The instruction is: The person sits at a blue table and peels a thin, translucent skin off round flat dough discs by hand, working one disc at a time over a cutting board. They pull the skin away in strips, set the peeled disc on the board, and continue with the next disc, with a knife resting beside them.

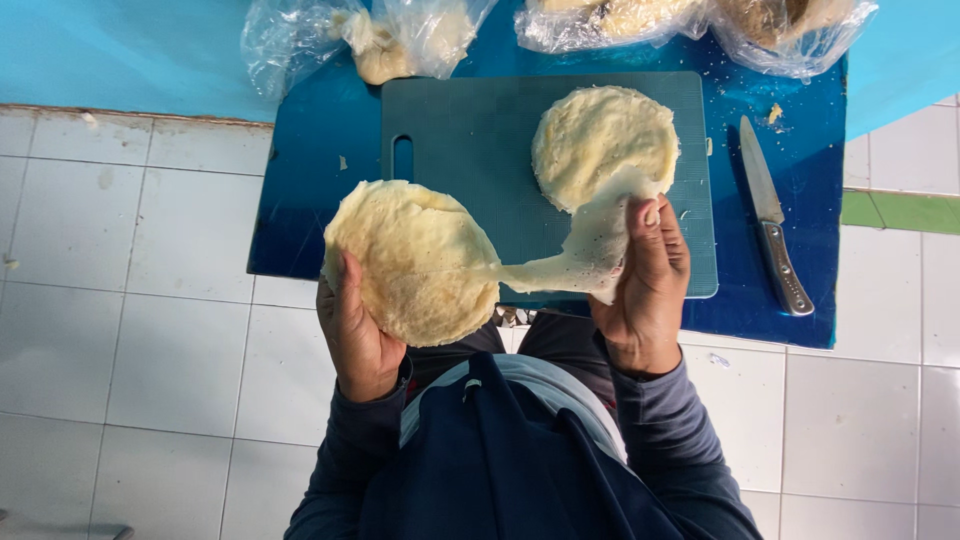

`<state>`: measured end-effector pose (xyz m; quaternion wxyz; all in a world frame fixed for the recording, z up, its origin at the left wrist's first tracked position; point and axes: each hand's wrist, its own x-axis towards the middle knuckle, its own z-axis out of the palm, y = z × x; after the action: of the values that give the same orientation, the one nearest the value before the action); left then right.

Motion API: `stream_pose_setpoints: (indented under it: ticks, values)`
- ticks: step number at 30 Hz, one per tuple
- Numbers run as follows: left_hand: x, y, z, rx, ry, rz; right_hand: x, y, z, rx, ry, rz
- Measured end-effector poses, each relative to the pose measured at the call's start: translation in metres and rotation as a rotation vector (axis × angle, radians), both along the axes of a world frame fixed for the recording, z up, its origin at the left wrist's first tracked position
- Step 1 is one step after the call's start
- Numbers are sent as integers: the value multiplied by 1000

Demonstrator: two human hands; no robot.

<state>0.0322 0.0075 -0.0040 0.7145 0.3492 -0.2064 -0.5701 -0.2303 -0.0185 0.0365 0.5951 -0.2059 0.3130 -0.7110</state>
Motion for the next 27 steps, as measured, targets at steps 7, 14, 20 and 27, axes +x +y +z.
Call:
stream_pose_setpoints:
  ticks: [7, 14, 20, 27]
  values:
    - [-6, -2, -6, 36, -20, -42, -26, 0, 4, 9, 42, 0]
    - [-5, 11, 1, -21, -612, 40, -25, 6, 7, -172, 55, -2]
    - [2, 18, 15, -239, -976, -95, -23, 7, 18, -232, 190, -55]
    - [-13, 9, 11, -155, -209, 121, -33, 1, 36, -245, 95, -134]
